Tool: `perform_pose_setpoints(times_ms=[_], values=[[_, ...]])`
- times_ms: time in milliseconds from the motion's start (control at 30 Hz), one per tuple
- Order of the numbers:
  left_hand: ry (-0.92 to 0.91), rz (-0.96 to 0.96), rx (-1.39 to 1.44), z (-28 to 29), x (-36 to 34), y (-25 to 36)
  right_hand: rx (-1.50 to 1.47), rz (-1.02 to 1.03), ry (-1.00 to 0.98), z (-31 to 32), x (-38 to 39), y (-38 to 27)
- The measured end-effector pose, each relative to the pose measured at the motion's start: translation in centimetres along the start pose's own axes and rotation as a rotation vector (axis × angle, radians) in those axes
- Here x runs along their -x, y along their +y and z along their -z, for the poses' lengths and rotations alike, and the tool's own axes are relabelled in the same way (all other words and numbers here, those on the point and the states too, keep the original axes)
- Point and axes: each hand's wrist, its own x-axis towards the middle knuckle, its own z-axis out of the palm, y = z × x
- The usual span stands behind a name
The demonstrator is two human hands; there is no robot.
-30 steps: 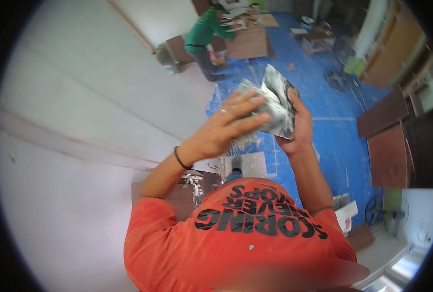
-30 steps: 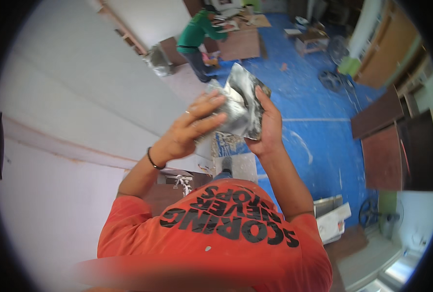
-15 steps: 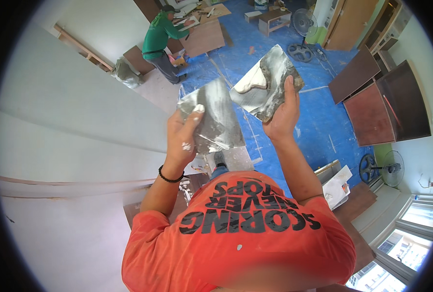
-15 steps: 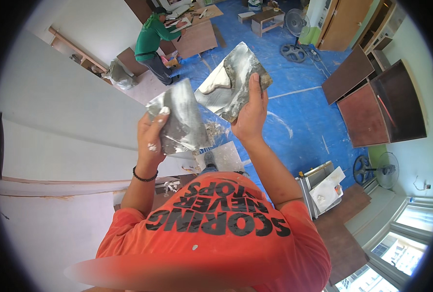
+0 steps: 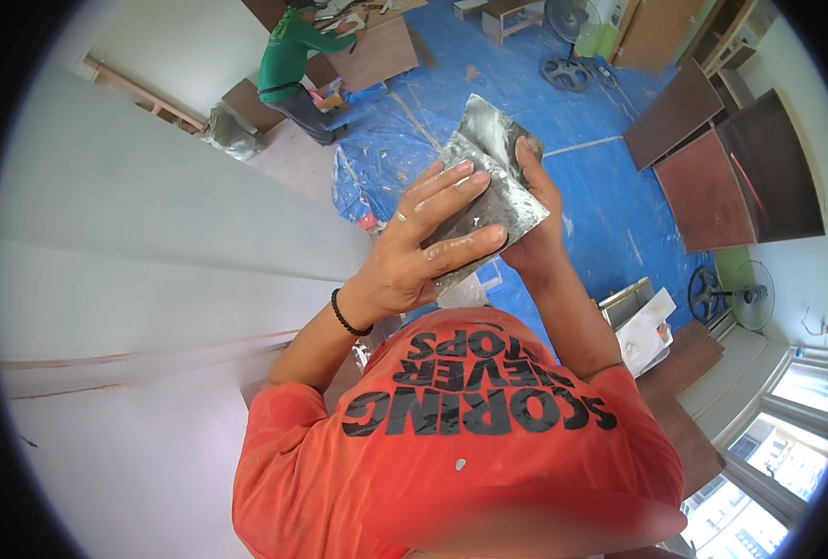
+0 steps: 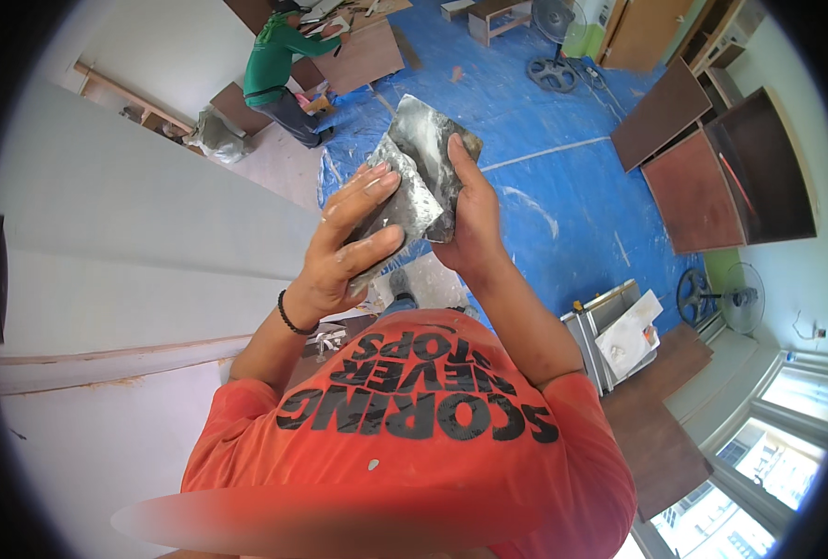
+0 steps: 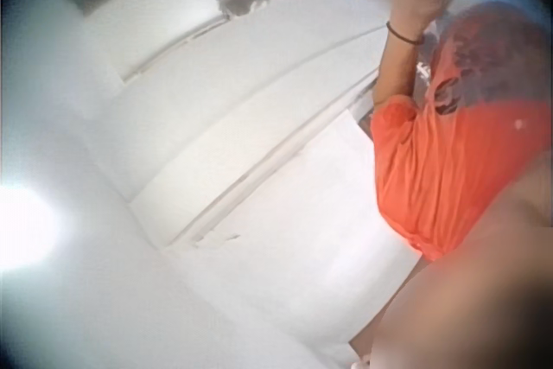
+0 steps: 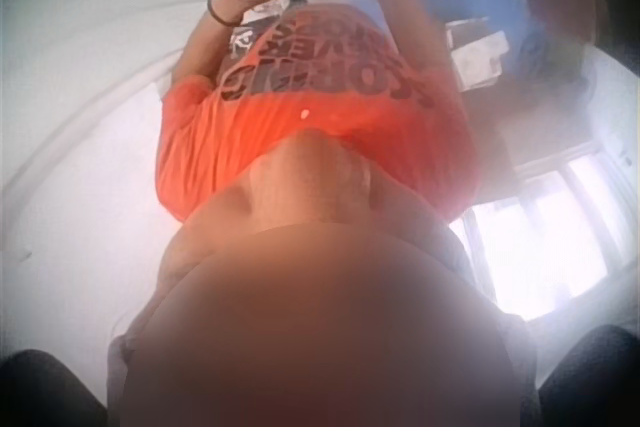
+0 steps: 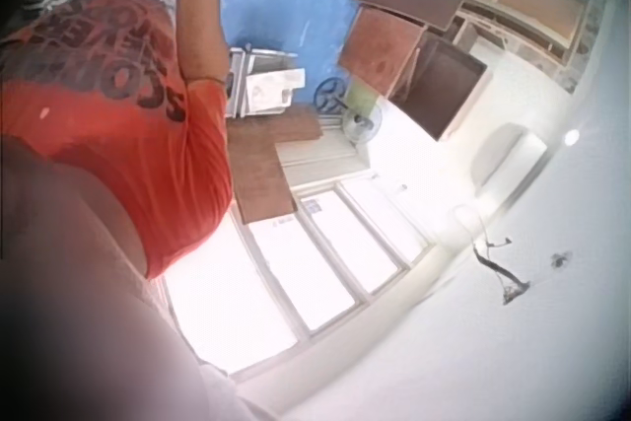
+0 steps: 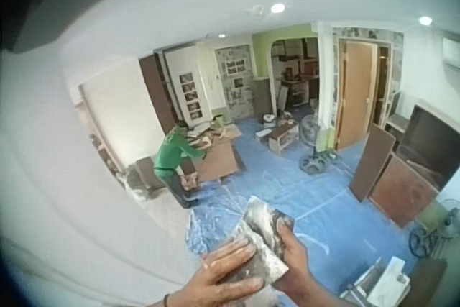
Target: The person uses a putty knife to scoop joint compound from a hawk and applies it to the ceiling and wall surfaces. The person repeatedly reloads the putty knife and smooths the compound into seams and corners while another person works in the background.
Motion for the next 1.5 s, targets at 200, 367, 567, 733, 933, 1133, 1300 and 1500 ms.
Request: perform_pose_setpoints(times_ms=[200,367,567,733,933,1133,1300,1500], values=[[-0.308,0.252,-0.392,2.4,3.7,-4.1,0.096,0.177,0.182,1.2,0.1,-2.5],[0.028,0.201,-0.430,1.3,2.3,-1.5,0.527,0.565,0.319,0.5,-0.1,-1.1],[-0.082,0.139,-0.600,-1.1,0.7,-0.7,0.847,0.775,0.154,-2.5,-0.3,-0.1],[0.206,0.331,-0.277,1.7,3.5,-3.0,1.188,1.031,0.423,-2.5,-1.6,-3.8],[1.139,0.399,0.813,9.6,2.6,-7.5,0.672,0.923,0.565,-3.6,-2.0,-4.5],[1.360,-0.159,0.425,27.5,-4.0,-10.6,0.617,0.868,0.433,-2.3,-4.0,-1.8],[1.390,-0.281,0.487,40.4,-13.8,-13.5,0.716,0.957,0.401,-0.7,-4.2,-1.1],[1.389,-0.029,0.770,52.6,-24.4,-19.6,0.741,0.987,0.380,-1.1,-6.2,0.2]])
